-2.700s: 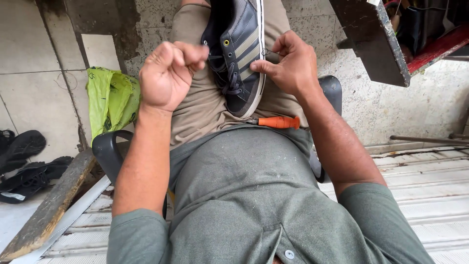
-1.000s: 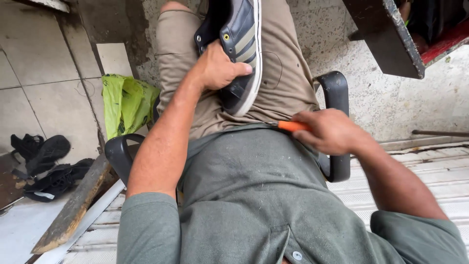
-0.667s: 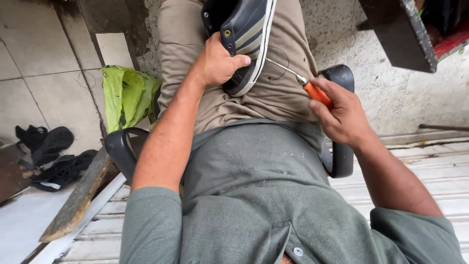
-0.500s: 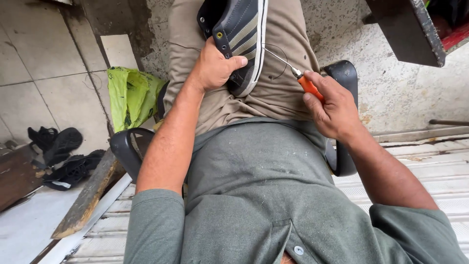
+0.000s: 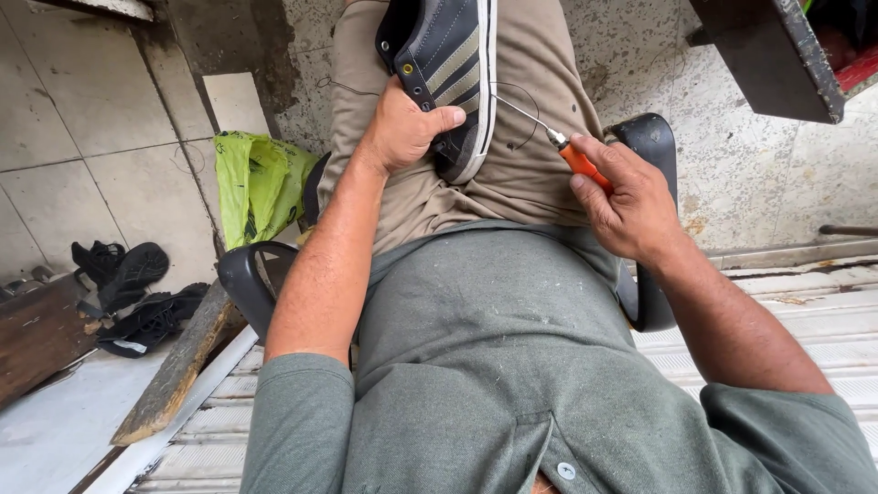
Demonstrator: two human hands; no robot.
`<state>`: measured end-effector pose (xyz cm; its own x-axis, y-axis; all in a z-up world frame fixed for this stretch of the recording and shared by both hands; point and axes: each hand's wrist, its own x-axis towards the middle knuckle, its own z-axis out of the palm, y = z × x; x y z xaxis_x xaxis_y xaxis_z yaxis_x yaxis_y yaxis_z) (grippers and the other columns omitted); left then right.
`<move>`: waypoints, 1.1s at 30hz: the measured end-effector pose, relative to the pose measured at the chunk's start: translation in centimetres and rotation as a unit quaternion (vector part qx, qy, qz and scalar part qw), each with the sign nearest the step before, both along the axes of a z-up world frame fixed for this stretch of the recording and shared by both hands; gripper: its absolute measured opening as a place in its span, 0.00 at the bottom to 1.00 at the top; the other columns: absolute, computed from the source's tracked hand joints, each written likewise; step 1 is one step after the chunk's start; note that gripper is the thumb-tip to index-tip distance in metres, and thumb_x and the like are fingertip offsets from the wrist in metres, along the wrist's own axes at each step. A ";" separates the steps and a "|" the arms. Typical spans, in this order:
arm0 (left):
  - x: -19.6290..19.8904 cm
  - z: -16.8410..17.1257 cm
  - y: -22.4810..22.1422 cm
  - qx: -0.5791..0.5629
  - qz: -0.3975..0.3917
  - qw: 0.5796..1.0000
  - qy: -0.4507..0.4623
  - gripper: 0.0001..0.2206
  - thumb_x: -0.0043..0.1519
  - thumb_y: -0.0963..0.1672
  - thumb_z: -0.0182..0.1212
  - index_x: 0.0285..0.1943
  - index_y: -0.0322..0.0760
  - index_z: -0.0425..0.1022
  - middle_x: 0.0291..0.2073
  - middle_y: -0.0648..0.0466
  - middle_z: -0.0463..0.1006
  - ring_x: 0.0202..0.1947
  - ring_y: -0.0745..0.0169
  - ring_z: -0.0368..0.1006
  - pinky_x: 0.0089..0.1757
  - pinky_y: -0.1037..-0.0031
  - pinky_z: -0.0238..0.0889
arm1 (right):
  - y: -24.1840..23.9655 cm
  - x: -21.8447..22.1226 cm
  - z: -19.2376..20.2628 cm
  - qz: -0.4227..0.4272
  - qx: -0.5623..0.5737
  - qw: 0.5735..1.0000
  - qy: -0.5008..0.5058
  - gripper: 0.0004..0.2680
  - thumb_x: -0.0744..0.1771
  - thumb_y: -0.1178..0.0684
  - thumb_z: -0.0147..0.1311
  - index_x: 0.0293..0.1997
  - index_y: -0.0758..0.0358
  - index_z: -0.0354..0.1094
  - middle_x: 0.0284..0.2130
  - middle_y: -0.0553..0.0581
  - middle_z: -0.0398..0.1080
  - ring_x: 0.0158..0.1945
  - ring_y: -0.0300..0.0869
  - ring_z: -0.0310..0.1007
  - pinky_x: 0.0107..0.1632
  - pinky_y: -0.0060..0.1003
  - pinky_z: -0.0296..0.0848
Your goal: Hand-stitching the sole of a sneaker using a stitching awl and thread.
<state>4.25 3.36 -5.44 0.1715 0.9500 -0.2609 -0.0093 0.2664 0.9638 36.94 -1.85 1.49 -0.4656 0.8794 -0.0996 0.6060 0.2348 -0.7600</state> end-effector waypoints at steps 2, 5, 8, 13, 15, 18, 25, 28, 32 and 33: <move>0.1 -0.1 0.0 0.008 -0.001 1.000 -0.010 0.19 0.56 0.37 0.72 0.56 0.35 0.78 0.53 0.52 0.81 0.53 0.59 0.77 0.58 0.66 0.72 | 0.0 -0.1 0.2 -0.004 -0.004 1.000 -0.009 0.17 0.71 0.55 0.53 0.70 0.64 0.65 0.37 0.57 0.65 0.37 0.48 0.68 0.44 0.41 0.68; 0.1 -0.3 0.0 0.018 -0.001 1.000 -0.018 0.19 0.56 0.37 0.72 0.56 0.35 0.77 0.53 0.53 0.81 0.54 0.60 0.77 0.58 0.66 0.72 | 0.0 0.1 0.1 -0.002 0.007 1.000 -0.020 0.17 0.71 0.55 0.54 0.70 0.63 0.66 0.38 0.57 0.66 0.37 0.49 0.69 0.43 0.42 0.69; 0.1 -0.5 0.1 0.020 0.000 1.000 0.000 0.19 0.55 0.37 0.72 0.56 0.36 0.78 0.53 0.54 0.81 0.53 0.62 0.76 0.58 0.67 0.71 | 0.1 0.3 0.1 0.005 0.029 0.999 -0.028 0.16 0.71 0.56 0.56 0.69 0.62 0.67 0.37 0.57 0.64 0.35 0.49 0.67 0.39 0.42 0.68; 0.2 -0.3 0.2 0.009 0.011 0.999 0.034 0.20 0.53 0.38 0.73 0.55 0.37 0.78 0.52 0.54 0.81 0.52 0.63 0.77 0.57 0.69 0.71 | 0.2 0.8 -0.1 0.013 0.044 0.998 -0.051 0.16 0.71 0.56 0.57 0.69 0.58 0.69 0.39 0.56 0.65 0.35 0.48 0.68 0.36 0.42 0.68; 0.2 -0.4 0.2 0.008 0.005 1.000 0.026 0.20 0.53 0.38 0.73 0.56 0.37 0.78 0.52 0.55 0.81 0.51 0.63 0.77 0.57 0.68 0.72 | 0.2 0.9 -0.3 0.023 0.054 0.997 -0.050 0.16 0.71 0.56 0.58 0.69 0.58 0.68 0.39 0.57 0.65 0.36 0.48 0.68 0.36 0.42 0.69; 0.2 -0.1 0.2 -0.006 0.008 0.999 0.048 0.19 0.52 0.39 0.73 0.54 0.39 0.79 0.50 0.56 0.83 0.51 0.64 0.78 0.55 0.69 0.73 | 0.2 0.8 -0.2 0.023 0.058 0.997 -0.035 0.17 0.70 0.58 0.59 0.69 0.58 0.69 0.39 0.56 0.65 0.35 0.46 0.68 0.36 0.40 0.68; 0.3 0.7 0.5 0.003 0.002 0.999 0.044 0.18 0.52 0.39 0.73 0.53 0.38 0.80 0.49 0.55 0.84 0.49 0.65 0.79 0.54 0.69 0.74 | 0.9 0.9 0.6 0.034 0.057 0.996 -0.054 0.16 0.71 0.56 0.58 0.69 0.57 0.69 0.39 0.56 0.66 0.34 0.47 0.69 0.37 0.42 0.69; 0.4 0.7 0.5 -0.013 0.000 0.998 0.063 0.19 0.52 0.40 0.74 0.54 0.38 0.79 0.50 0.55 0.83 0.51 0.64 0.79 0.56 0.70 0.72 | 2.2 0.1 3.2 0.051 0.023 0.995 -0.085 0.18 0.71 0.55 0.57 0.72 0.54 0.67 0.36 0.54 0.63 0.31 0.47 0.65 0.34 0.43 0.67; 0.6 1.0 0.4 -0.017 0.004 0.997 0.081 0.19 0.51 0.40 0.74 0.52 0.40 0.81 0.48 0.57 0.84 0.49 0.65 0.80 0.54 0.71 0.74 | 4.7 -1.3 7.2 0.068 -0.102 0.972 -0.200 0.18 0.71 0.52 0.50 0.72 0.56 0.66 0.35 0.54 0.67 0.31 0.49 0.69 0.34 0.46 0.72; 0.7 1.2 0.4 -0.020 0.007 0.997 0.078 0.18 0.51 0.40 0.74 0.52 0.41 0.81 0.48 0.57 0.85 0.49 0.64 0.80 0.53 0.70 0.75 | 5.2 -1.2 7.6 0.097 -0.066 0.974 -0.192 0.18 0.70 0.54 0.49 0.70 0.60 0.69 0.35 0.56 0.71 0.30 0.54 0.73 0.35 0.49 0.72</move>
